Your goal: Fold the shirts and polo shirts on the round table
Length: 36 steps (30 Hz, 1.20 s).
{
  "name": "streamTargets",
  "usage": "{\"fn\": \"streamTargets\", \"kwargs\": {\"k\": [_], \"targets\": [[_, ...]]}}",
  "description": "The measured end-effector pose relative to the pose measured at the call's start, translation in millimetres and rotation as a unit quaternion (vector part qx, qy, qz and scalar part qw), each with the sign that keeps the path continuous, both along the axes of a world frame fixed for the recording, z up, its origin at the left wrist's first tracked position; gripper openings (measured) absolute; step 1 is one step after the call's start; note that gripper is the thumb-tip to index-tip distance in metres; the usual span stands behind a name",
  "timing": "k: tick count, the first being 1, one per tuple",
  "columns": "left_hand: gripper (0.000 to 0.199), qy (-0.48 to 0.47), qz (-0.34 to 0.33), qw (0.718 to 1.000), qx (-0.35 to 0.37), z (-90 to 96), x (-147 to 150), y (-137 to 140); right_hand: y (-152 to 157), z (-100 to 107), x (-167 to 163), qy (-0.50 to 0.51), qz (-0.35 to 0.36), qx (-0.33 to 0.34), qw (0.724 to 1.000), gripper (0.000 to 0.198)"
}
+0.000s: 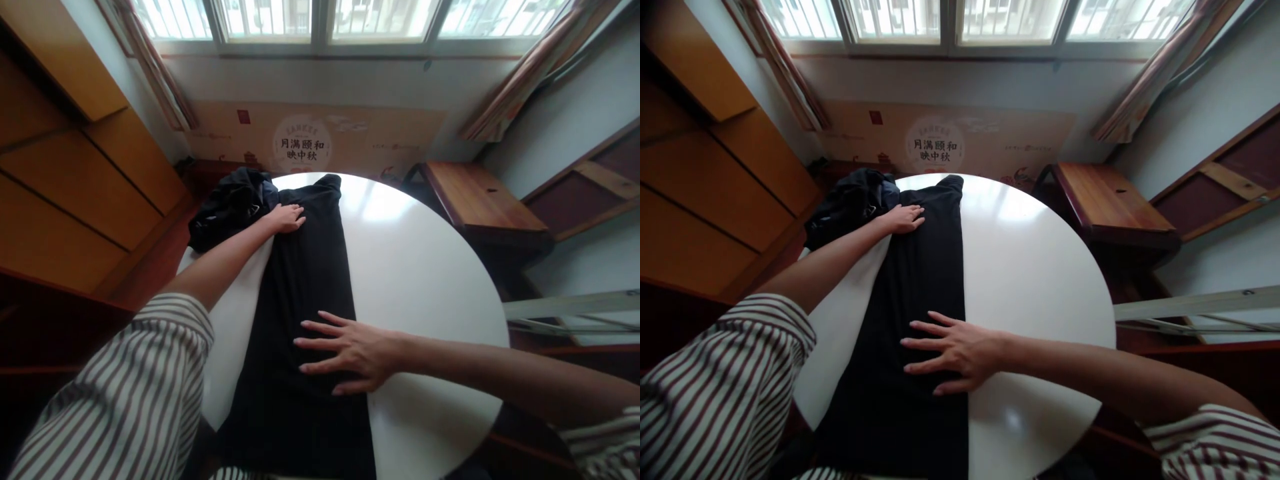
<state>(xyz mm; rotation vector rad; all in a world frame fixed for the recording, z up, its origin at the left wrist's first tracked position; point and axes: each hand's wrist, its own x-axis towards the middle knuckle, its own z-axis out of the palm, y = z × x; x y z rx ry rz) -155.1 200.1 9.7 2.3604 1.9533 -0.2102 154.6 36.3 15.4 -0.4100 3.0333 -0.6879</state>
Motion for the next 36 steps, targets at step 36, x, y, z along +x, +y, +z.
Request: {"fn": "streamTargets", "kwargs": {"k": [36], "targets": [[0.059, -0.038, -0.044, 0.997, 0.056, -30.0, 26, -29, 15, -19, -56, -0.004, -0.235, 0.085, 0.968, 0.073]]}}
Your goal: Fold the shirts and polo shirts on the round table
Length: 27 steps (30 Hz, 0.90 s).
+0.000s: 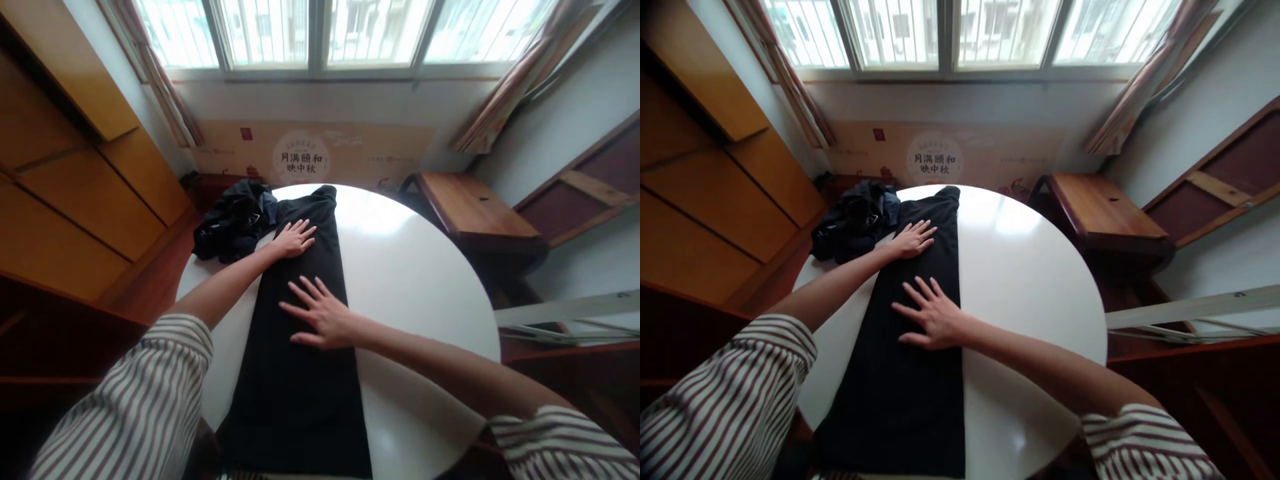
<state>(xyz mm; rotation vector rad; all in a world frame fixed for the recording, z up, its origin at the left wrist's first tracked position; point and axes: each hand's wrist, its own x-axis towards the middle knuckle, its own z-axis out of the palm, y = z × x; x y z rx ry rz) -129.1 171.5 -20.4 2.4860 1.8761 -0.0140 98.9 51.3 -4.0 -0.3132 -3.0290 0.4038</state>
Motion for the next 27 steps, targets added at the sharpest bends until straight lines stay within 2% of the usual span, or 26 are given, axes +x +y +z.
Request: {"fn": "streamTargets", "kwargs": {"k": [4, 6, 8, 10, 11, 12, 14, 15, 17, 19, 22, 27], "targets": [[0.060, -0.025, 0.063, 0.998, -0.019, -1.8, -5, 23, -55, 7, 31, 0.029, 0.102, -0.046, 0.993, 0.070], [0.060, -0.039, 0.100, 0.994, -0.008, -3.1, -6, 32, -70, 8, 42, 0.055, 0.161, -0.054, 0.984, 0.067], [0.060, -0.043, 0.120, 0.992, 0.006, -5.0, -6, 37, -66, 6, 43, 0.085, 0.219, -0.065, 0.970, 0.058], [0.059, -0.040, 0.124, 0.991, 0.013, -6.9, -5, 38, -37, 2, 30, 0.119, 0.225, -0.079, 0.964, 0.042], [0.059, -0.039, 0.125, 0.991, 0.016, -7.8, -5, 37, -14, 1, 20, 0.138, 0.201, -0.081, 0.966, 0.034], [0.059, -0.038, 0.125, 0.991, 0.018, -8.6, -5, 37, 13, 1, 7, 0.158, 0.148, -0.074, 0.973, 0.030], [0.058, -0.035, 0.124, 0.991, 0.023, -10.1, -5, 36, 76, 3, -21, 0.180, 0.021, -0.015, 0.983, 0.033], [0.058, -0.033, 0.123, 0.992, 0.025, -10.8, -5, 36, 107, 4, -34, 0.166, -0.024, 0.016, 0.986, 0.037], [0.057, -0.028, 0.122, 0.992, 0.029, -12.4, -5, 36, 163, 5, -56, 0.076, -0.100, 0.059, 0.990, 0.049], [0.058, -0.025, 0.124, 0.991, 0.033, -13.8, -4, 36, 204, 3, -69, 0.011, -0.188, 0.074, 0.979, 0.052], [0.059, -0.017, 0.117, 0.992, 0.044, -15.1, -3, 33, 241, -6, -79, -0.024, -0.252, 0.072, 0.965, 0.054], [0.056, -0.004, 0.085, 0.995, 0.052, -13.8, -1, 24, 274, -9, -95, -0.067, -0.318, 0.062, 0.944, 0.060]]}}
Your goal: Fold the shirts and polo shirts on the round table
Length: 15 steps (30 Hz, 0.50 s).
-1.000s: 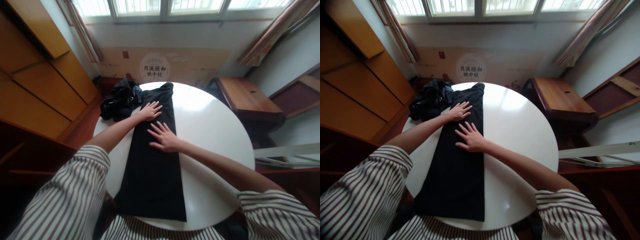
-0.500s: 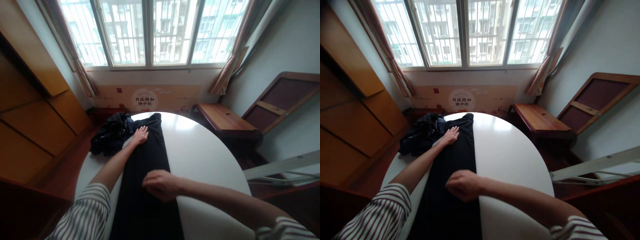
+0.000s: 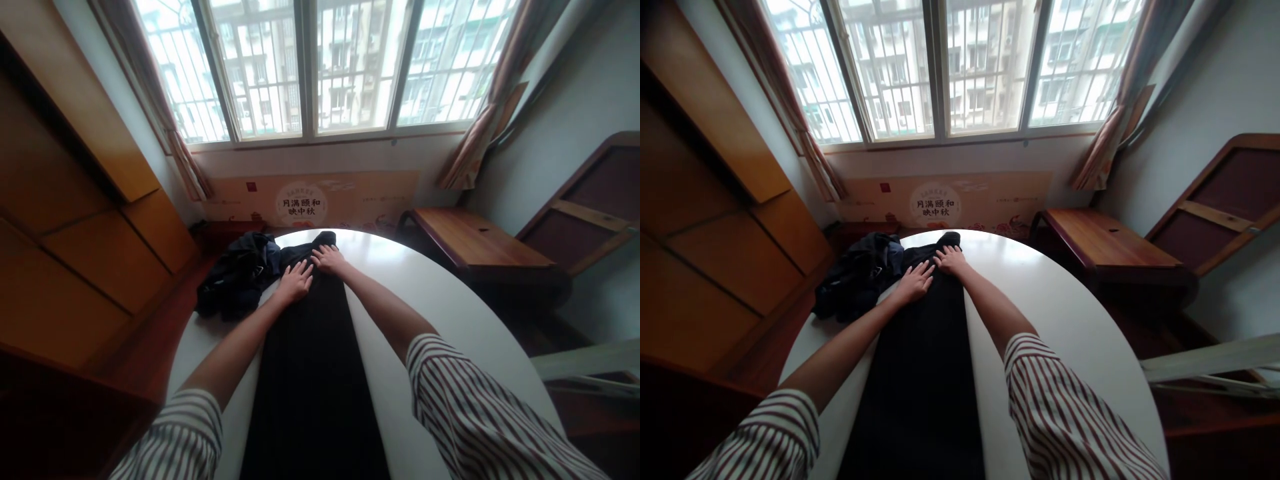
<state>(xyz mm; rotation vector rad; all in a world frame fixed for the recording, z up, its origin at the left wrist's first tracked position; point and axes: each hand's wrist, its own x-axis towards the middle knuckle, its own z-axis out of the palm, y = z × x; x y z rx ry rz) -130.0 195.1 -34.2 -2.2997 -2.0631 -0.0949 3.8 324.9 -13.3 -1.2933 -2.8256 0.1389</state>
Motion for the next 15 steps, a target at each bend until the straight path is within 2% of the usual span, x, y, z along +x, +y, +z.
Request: {"fn": "streamTargets", "kwargs": {"k": [3, 6, 10, 15], "targets": [[0.060, -0.008, 0.041, 0.999, -0.014, 1.5, -3, 3, 3, 3, -7, -0.009, -0.023, -0.003, 1.000, 0.061], [0.063, -0.009, 0.084, 0.996, -0.041, 4.1, -10, 16, -13, 1, -6, -0.002, -0.016, 0.011, 1.000, 0.061], [0.063, -0.005, 0.099, 0.993, -0.065, 9.0, -22, 39, -58, -10, 13, 0.006, 0.027, 0.015, 0.999, 0.064], [0.062, 0.006, 0.104, 0.992, -0.073, 15.1, -28, 57, -133, -14, 62, 0.035, 0.120, 0.011, 0.992, 0.066]]}}
